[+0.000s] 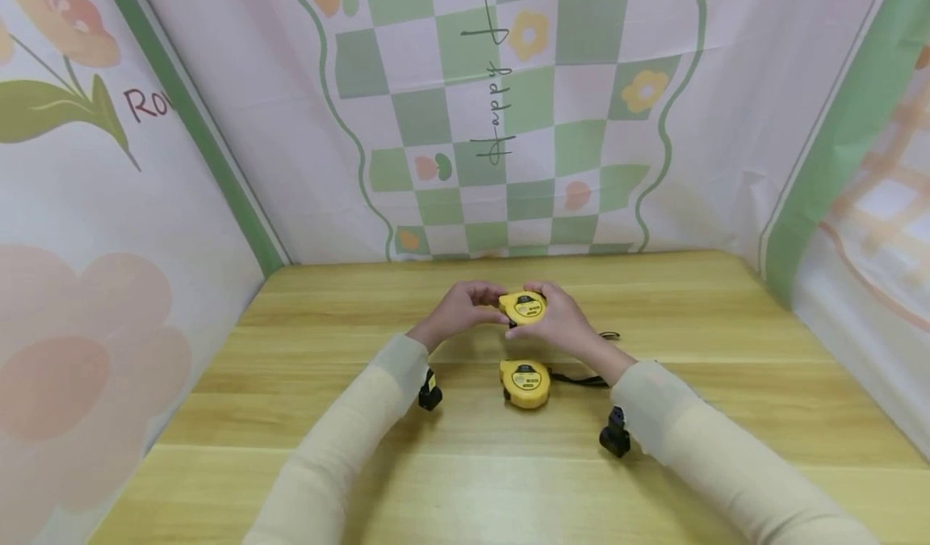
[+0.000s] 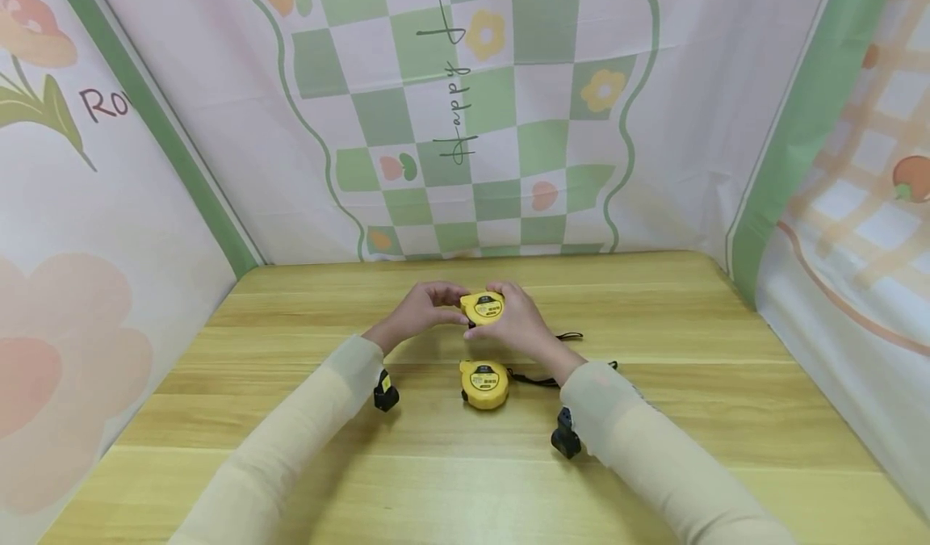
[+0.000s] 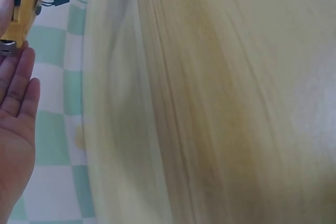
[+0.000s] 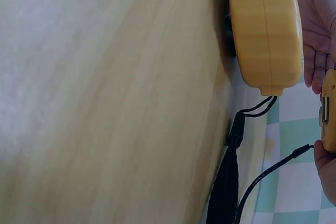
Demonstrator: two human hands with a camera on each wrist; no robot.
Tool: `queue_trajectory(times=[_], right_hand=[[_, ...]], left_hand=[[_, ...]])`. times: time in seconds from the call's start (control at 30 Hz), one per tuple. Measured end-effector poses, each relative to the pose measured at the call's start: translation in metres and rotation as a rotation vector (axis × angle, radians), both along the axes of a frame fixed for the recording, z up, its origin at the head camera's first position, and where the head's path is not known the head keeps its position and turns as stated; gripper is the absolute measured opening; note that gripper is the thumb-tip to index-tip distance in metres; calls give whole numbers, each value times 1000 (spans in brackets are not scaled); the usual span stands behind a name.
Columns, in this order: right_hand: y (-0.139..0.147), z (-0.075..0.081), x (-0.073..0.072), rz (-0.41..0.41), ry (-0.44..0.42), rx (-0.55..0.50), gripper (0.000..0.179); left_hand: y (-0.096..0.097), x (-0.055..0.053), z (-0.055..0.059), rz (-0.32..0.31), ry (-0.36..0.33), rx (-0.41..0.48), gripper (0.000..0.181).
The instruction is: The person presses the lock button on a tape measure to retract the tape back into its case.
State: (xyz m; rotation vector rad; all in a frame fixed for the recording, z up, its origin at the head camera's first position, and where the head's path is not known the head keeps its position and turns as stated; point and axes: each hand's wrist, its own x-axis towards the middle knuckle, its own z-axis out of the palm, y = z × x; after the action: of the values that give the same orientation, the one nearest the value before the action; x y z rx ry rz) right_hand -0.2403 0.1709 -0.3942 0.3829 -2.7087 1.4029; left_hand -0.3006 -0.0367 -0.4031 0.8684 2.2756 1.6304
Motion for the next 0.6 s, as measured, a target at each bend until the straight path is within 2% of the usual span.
queue_trajectory(times=[0.3,0.4,0.43,0.6], right_hand=[[-5,-5,-4,-14,-20,12,87],[-5,-7,-5,-20,-40,21,88],[-6,-8,-6,-21,-48,21,88],[-6,-10,-9,-27,-79,32,91]], left_hand=[[-2,3,2,5,5,-6,40],[-2,1,-1,1,6,-21,39],[-1,-2,-5,7,7,-21,39],[-1,-6,-8,-6,-19,-37,39]])
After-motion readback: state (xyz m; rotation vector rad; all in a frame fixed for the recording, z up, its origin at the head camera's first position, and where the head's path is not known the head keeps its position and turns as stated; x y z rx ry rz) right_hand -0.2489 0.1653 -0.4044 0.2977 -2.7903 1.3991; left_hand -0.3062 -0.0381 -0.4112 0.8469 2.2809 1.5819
